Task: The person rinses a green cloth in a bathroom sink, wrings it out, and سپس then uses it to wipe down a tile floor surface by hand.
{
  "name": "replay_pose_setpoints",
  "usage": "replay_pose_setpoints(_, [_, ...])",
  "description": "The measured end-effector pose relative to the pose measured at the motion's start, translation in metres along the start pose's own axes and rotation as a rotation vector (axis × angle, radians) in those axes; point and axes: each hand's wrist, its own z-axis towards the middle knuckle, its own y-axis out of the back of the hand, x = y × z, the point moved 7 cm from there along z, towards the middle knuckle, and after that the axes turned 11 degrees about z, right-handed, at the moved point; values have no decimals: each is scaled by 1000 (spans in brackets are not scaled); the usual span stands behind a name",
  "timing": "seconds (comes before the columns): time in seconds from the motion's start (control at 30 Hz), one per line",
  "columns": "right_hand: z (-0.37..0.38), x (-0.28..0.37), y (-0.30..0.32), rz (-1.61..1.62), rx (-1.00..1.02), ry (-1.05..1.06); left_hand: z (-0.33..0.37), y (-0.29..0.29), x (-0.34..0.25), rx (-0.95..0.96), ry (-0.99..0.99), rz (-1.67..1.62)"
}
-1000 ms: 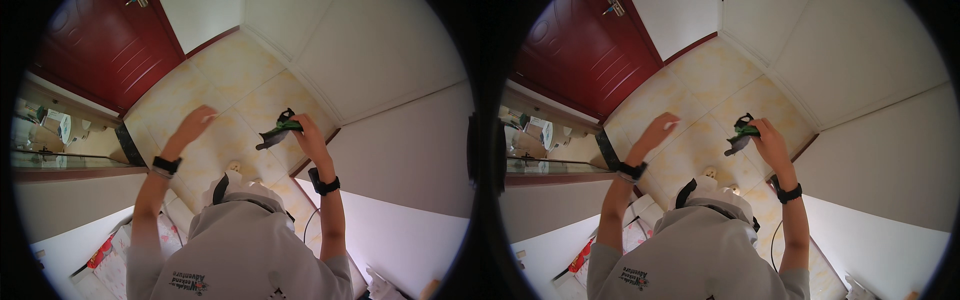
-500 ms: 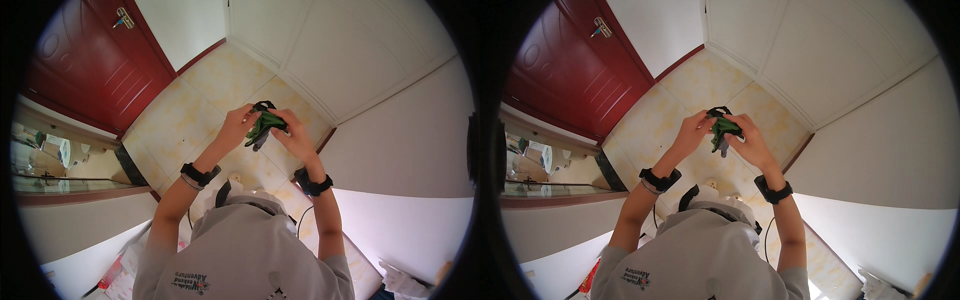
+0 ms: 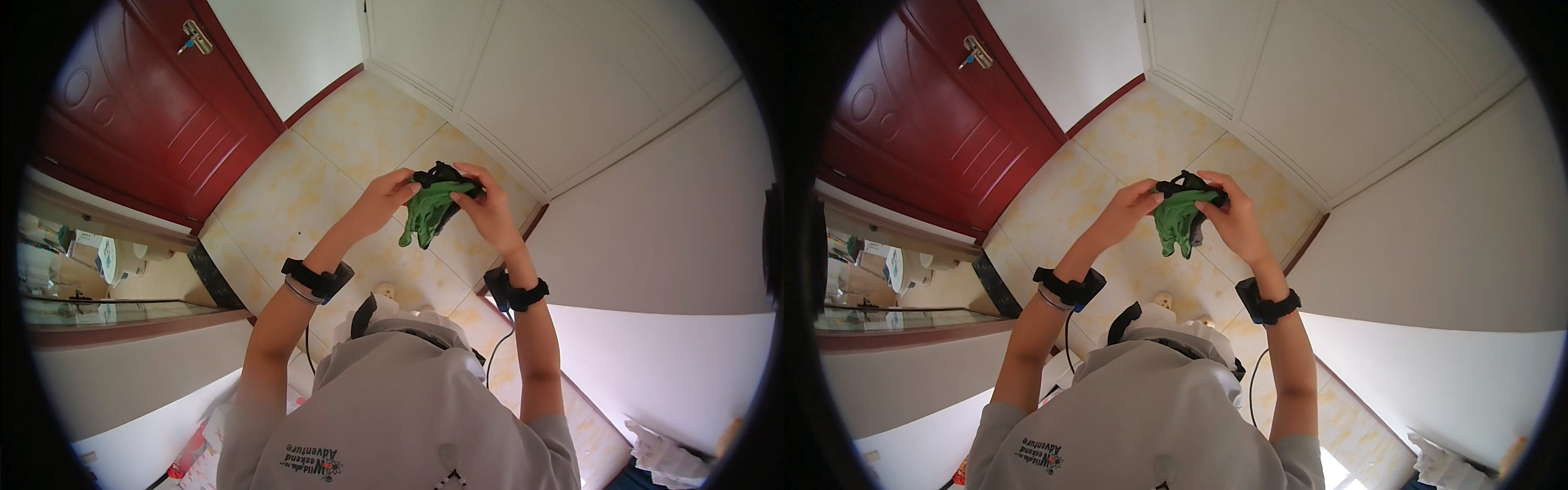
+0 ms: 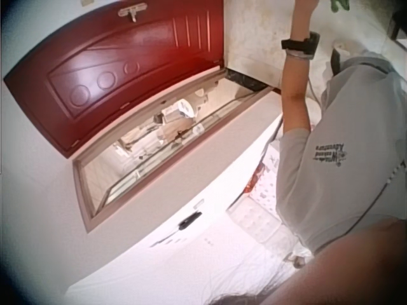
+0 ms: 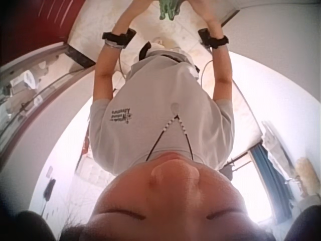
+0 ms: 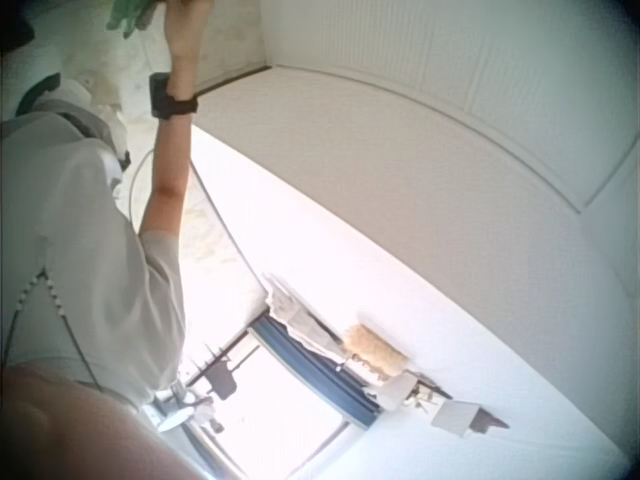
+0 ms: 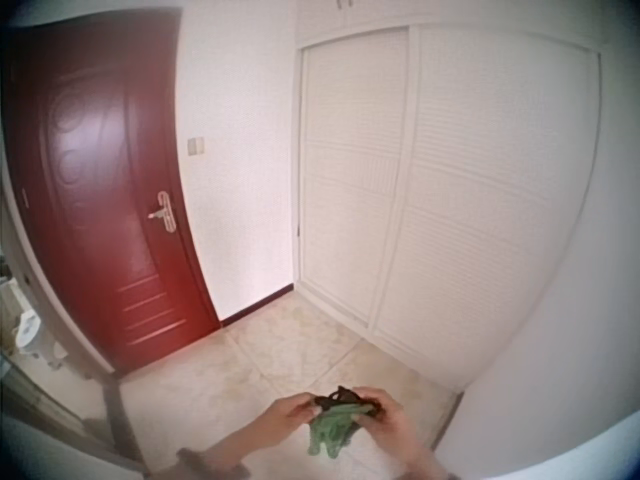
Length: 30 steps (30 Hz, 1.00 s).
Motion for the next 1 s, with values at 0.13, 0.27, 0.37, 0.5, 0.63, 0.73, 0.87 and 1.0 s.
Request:
replay_pose_setpoints(0.13, [0,6,1,105,-8,-115,2,3,1,-72,-7,-162])
replay_pose_setpoints(0.27, [2,11,-6,151,1,-134,3,5,5,-145,-71,-201])
replay_pose_setpoints(0.37, [1,11,-5,183,-70,-168,-20,11,-45,-660,-404,795])
replay_pose_setpoints(0.5, [-3,5,-6,151,-119,-120,-20,-17,-55,-380,-355,374])
replay_pose_setpoints(0.63, [-5,13,-16,-78,-63,13,-12,-28,-45,-385,-249,225])
replay_pose_setpoints(0.73, [-6,25,-24,-201,-17,168,-11,-29,-40,-441,-198,192])
replay_pose_setpoints(0.87, [-8,23,-28,-231,-9,178,-8,-23,-29,-452,-83,235])
replay_pose_setpoints(1.0, [-8,-6,-9,-97,-42,-77,-6,-3,-21,-489,-104,162])
